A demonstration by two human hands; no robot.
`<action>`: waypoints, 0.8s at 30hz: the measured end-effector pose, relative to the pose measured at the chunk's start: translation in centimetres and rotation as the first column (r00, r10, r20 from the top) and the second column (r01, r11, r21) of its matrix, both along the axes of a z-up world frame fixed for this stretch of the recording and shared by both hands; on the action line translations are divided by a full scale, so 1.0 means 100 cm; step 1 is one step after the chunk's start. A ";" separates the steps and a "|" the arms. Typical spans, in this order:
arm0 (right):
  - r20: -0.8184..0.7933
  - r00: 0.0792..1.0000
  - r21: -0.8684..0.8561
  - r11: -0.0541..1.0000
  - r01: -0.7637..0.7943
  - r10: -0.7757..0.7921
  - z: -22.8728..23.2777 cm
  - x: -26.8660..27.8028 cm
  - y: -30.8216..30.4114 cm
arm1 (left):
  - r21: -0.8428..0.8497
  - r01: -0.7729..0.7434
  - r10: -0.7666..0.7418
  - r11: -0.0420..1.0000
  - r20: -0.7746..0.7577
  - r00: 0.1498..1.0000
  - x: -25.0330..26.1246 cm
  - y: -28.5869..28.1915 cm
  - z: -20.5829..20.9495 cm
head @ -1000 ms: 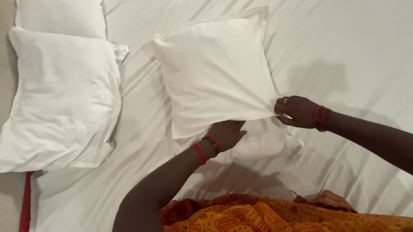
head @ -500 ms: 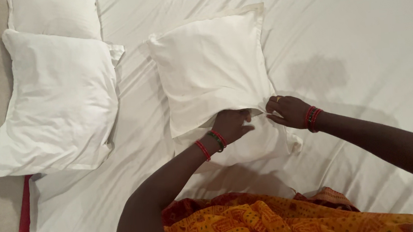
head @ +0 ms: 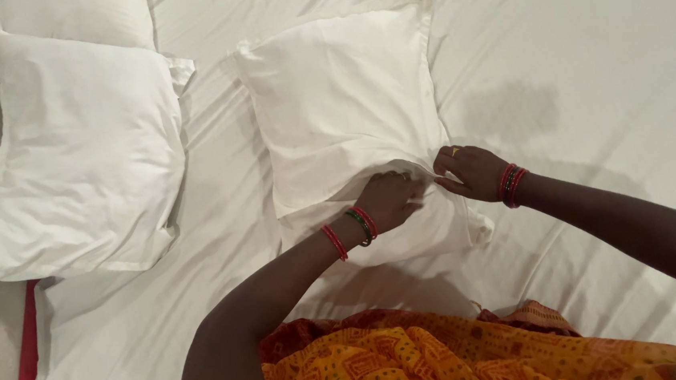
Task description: The person fits a white pillowcase onto a pillow and then smooths and folds the pillow by hand on top of a bed.
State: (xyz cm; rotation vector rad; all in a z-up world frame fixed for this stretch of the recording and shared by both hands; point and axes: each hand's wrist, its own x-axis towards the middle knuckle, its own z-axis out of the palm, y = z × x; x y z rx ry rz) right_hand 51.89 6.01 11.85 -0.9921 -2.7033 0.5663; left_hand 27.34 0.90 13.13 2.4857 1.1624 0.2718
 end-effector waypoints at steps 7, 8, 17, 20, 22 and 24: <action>-0.013 0.997 0.117 0.990 -0.075 0.077 0.002 0.005 0.004 | 0.016 -0.317 0.313 0.948 0.125 0.942 -0.016 0.027 -0.034; -0.004 0.996 0.125 0.988 -0.091 0.092 0.003 0.004 0.004 | 0.102 -0.346 0.339 0.933 0.079 0.938 -0.023 0.037 -0.043; 0.178 0.980 0.126 0.985 -0.114 0.091 -0.006 -0.013 0.008 | 0.706 -0.197 0.388 0.681 -0.119 0.914 -0.005 0.087 -0.121; 0.272 0.961 -0.086 0.993 0.078 -0.052 -0.007 -0.013 -0.008 | 0.516 -0.214 0.331 0.829 -0.145 0.933 0.003 0.072 -0.121; 0.204 0.968 -0.173 0.968 0.183 -0.147 -0.005 -0.012 -0.011 | 0.411 -0.241 0.321 0.879 -0.136 0.937 0.001 0.064 -0.107; 0.275 0.950 -0.198 0.958 0.208 -0.150 -0.003 -0.014 -0.007 | 0.276 -0.285 0.324 0.918 -0.108 0.940 -0.006 0.061 -0.087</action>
